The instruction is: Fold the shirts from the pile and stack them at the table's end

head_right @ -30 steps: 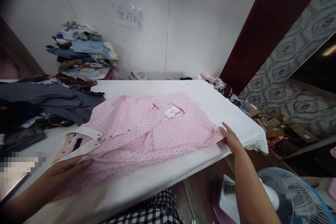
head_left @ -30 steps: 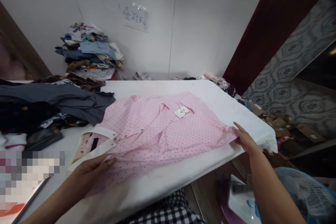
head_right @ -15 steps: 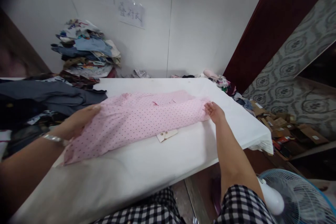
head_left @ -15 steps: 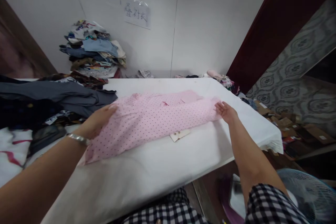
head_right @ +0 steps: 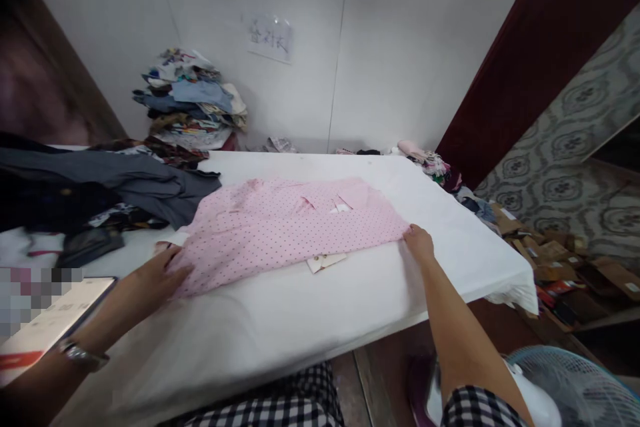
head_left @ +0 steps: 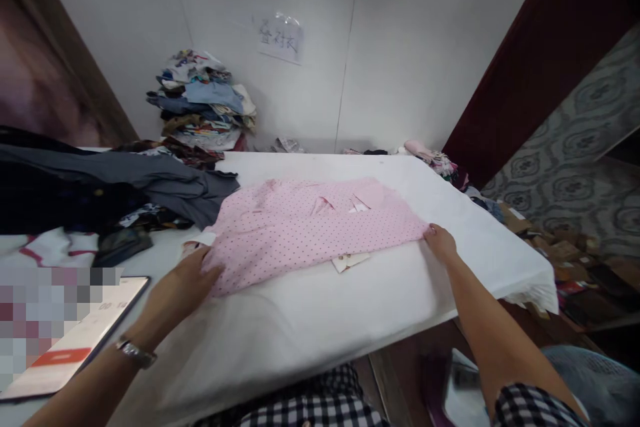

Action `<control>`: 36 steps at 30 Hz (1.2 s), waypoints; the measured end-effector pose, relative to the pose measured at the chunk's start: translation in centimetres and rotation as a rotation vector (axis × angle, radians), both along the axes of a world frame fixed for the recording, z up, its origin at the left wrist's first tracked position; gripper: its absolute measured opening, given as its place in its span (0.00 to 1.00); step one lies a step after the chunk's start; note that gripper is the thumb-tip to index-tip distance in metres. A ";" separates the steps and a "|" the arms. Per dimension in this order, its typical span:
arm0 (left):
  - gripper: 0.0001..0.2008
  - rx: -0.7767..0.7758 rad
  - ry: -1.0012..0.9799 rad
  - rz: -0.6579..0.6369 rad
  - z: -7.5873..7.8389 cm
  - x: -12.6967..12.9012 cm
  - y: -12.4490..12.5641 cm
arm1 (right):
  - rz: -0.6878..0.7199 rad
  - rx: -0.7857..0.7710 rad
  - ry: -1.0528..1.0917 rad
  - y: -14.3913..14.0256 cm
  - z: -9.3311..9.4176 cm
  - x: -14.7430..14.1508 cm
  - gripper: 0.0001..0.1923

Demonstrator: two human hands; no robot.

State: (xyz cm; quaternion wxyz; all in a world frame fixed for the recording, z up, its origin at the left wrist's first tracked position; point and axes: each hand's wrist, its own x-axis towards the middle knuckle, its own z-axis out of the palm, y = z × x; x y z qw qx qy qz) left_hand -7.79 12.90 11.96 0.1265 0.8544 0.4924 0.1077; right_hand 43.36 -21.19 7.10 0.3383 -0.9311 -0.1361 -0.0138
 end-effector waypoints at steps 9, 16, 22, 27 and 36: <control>0.26 -0.086 0.073 -0.043 -1.3 -0.6 0.7 | -0.035 0.117 -0.005 -2.0 -0.3 0.5 0.12; 0.26 0.098 0.042 0.002 -2.2 -0.7 -0.6 | 0.142 0.101 -0.155 2.4 1.7 -1.7 0.20; 0.22 0.340 -0.041 -0.106 -2.6 -0.4 -2.4 | 0.533 0.065 -0.023 13.7 3.1 -6.8 0.19; 0.19 0.416 -0.089 -0.271 -4.0 -0.2 -4.7 | 0.650 -0.203 -0.064 21.5 2.6 -9.8 0.25; 0.14 0.265 -0.121 -0.402 -4.5 -0.6 -6.9 | 0.463 0.114 -0.151 24.6 5.6 -7.4 0.12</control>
